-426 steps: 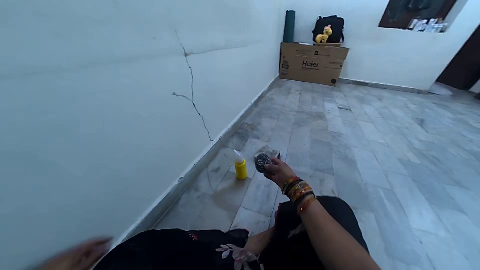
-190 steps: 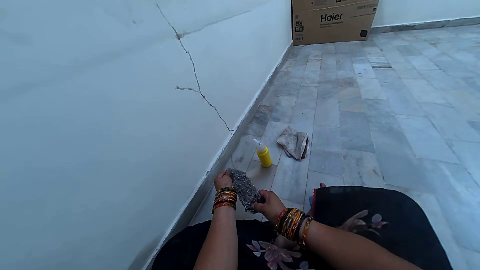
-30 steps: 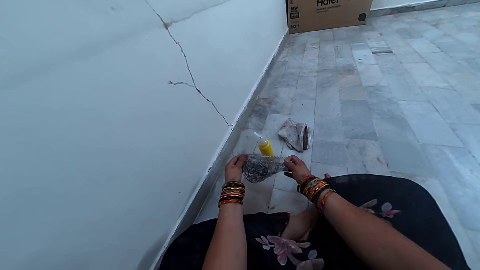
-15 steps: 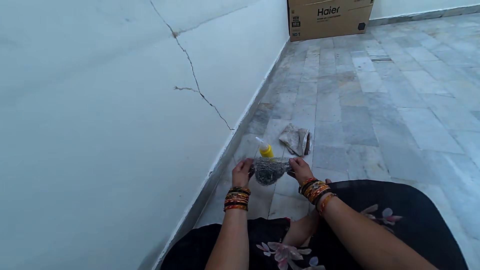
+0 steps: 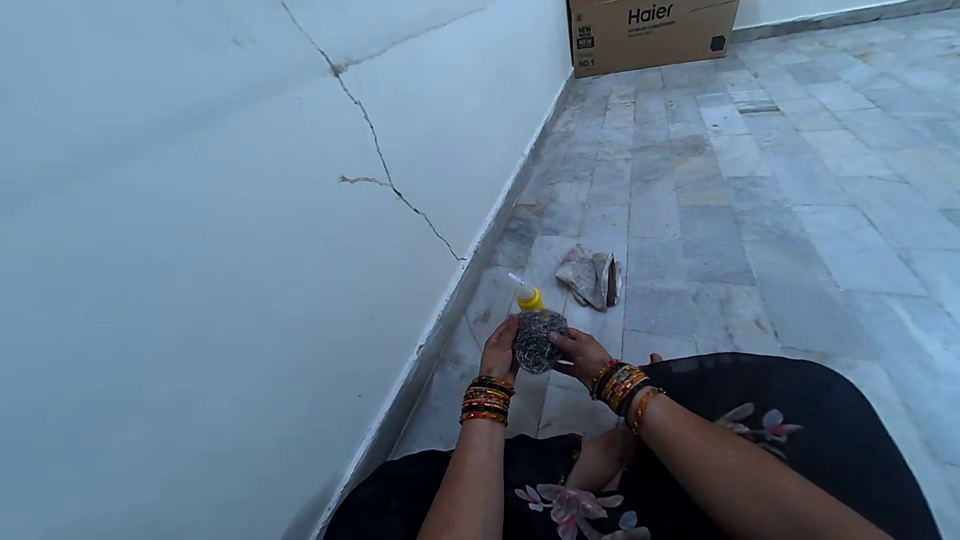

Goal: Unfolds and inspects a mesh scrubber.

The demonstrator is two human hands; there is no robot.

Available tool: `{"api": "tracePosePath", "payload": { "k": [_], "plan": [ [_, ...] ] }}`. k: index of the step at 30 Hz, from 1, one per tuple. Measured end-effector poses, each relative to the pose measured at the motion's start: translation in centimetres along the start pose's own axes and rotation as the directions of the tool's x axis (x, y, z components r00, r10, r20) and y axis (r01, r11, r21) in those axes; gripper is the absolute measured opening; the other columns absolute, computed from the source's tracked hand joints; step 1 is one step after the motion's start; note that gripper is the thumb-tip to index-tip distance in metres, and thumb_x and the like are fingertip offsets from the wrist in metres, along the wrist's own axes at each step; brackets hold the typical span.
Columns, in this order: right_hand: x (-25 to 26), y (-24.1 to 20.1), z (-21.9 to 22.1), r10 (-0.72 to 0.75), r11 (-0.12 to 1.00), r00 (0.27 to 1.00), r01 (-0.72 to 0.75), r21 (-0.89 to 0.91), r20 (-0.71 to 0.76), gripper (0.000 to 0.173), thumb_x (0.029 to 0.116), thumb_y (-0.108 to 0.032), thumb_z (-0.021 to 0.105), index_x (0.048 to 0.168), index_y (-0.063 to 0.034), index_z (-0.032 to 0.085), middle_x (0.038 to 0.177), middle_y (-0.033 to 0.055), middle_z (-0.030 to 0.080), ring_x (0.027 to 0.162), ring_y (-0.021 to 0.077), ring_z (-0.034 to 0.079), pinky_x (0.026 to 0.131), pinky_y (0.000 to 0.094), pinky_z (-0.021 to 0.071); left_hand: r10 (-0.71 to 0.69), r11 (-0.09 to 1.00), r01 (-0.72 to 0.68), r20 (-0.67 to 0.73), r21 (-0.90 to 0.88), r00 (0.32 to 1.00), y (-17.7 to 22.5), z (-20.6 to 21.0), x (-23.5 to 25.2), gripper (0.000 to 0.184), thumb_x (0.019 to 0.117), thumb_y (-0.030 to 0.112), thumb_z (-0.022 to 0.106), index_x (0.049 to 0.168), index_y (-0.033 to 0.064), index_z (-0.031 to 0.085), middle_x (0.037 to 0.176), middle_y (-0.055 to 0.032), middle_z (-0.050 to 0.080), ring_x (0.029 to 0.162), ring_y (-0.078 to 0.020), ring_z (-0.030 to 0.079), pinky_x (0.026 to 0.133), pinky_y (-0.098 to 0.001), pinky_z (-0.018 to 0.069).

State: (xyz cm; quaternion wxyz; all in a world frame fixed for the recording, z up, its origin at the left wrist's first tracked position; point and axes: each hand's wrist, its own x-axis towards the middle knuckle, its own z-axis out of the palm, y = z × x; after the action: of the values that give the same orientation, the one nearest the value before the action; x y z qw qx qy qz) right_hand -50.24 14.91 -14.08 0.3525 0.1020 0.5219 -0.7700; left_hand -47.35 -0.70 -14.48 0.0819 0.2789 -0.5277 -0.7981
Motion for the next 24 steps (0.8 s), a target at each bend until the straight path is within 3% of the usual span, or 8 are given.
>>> {"api": "tracePosePath", "payload": {
  "k": [3, 6, 10, 15, 19, 24],
  "plan": [
    [0.3, -0.3, -0.4, -0.062, 0.997, 0.996, 0.065, 0.047, -0.06, 0.033, 0.1027, -0.01, 0.061, 0.133, 0.0005, 0.054, 0.115, 0.0173, 0.065, 0.097, 0.0222, 0.067, 0.085, 0.0372, 0.0565, -0.142, 0.99, 0.14, 0.07, 0.028, 0.987, 0.4, 0.2, -0.7, 0.053, 0.109, 0.045, 0.042, 0.136, 0.0018, 0.056, 0.124, -0.0163, 0.067, 0.11, -0.0262, 0.066, 0.093, -0.0433, 0.0542],
    [0.4, -0.3, -0.4, -0.093, 0.994, 0.993, 0.097, 0.05, -0.072, 0.031, 0.1017, -0.007, 0.062, 0.13, 0.0014, 0.055, 0.112, 0.0165, 0.066, 0.095, 0.0217, 0.067, 0.083, 0.0371, 0.0571, -0.204, 0.976, 0.196, 0.075, 0.098, 0.976, 0.2, 0.7, -1.0, 0.038, 0.1067, 0.03, 0.055, 0.13, 0.0003, 0.059, 0.115, -0.0175, 0.068, 0.101, -0.0259, 0.068, 0.087, -0.0413, 0.057],
    [0.5, 0.2, -0.2, -0.077, 0.997, 0.997, 0.077, 0.0, -0.031, 0.034, 0.0992, -0.005, 0.065, 0.131, 0.0026, 0.054, 0.112, 0.0169, 0.066, 0.096, 0.0214, 0.068, 0.083, 0.0362, 0.0576, -0.128, 0.971, 0.102, 0.112, 0.214, 0.985, -0.2, 0.8, -1.1, 0.025, 0.1, 0.009, 0.065, 0.122, -0.0029, 0.062, 0.103, -0.017, 0.07, 0.089, -0.0224, 0.07, 0.081, -0.0376, 0.0586],
    [1.3, 0.7, -0.7, -0.084, 0.987, 0.995, 0.076, -0.14, -0.049, 0.031, 0.0952, -0.005, 0.071, 0.123, 0.0055, 0.06, 0.103, 0.0164, 0.07, 0.089, 0.0192, 0.069, 0.083, 0.0349, 0.0582, -0.05, 0.924, -0.007, 0.14, 0.383, 0.989, -0.3, 0.8, -1.0, 0.022, 0.0968, 0.003, 0.068, 0.117, -0.0055, 0.065, 0.098, -0.0157, 0.072, 0.086, -0.0188, 0.07, 0.082, -0.0354, 0.0579],
    [0.7, 0.1, -0.3, -0.073, 0.976, 0.997, 0.065, -0.208, -0.033, 0.025, 0.0961, -0.001, 0.068, 0.119, 0.0059, 0.062, 0.099, 0.0161, 0.069, 0.086, 0.0187, 0.069, 0.081, 0.0346, 0.0581, 0.023, 0.925, -0.023, 0.003, 0.378, 1.0, 1.1, -0.3, -0.2, 0.02, 0.0959, 0.006, 0.07, 0.113, -0.0045, 0.067, 0.098, -0.0154, 0.072, 0.085, -0.0192, 0.068, 0.08, -0.0372, 0.0564],
    [0.6, 0.0, -0.5, -0.091, 0.972, 0.995, 0.083, -0.222, -0.026, 0.024, 0.0965, -0.001, 0.067, 0.119, 0.0069, 0.062, 0.099, 0.0164, 0.069, 0.084, 0.018, 0.068, 0.08, 0.0334, 0.058, -0.013, 0.98, 0.052, -0.204, 0.19, 0.979, 2.1, -2.4, 0.8, 0.02, 0.0968, 0.005, 0.068, 0.114, -0.0044, 0.064, 0.097, -0.0155, 0.069, 0.081, -0.019, 0.065, 0.075, -0.0357, 0.0562]
  ]
}}
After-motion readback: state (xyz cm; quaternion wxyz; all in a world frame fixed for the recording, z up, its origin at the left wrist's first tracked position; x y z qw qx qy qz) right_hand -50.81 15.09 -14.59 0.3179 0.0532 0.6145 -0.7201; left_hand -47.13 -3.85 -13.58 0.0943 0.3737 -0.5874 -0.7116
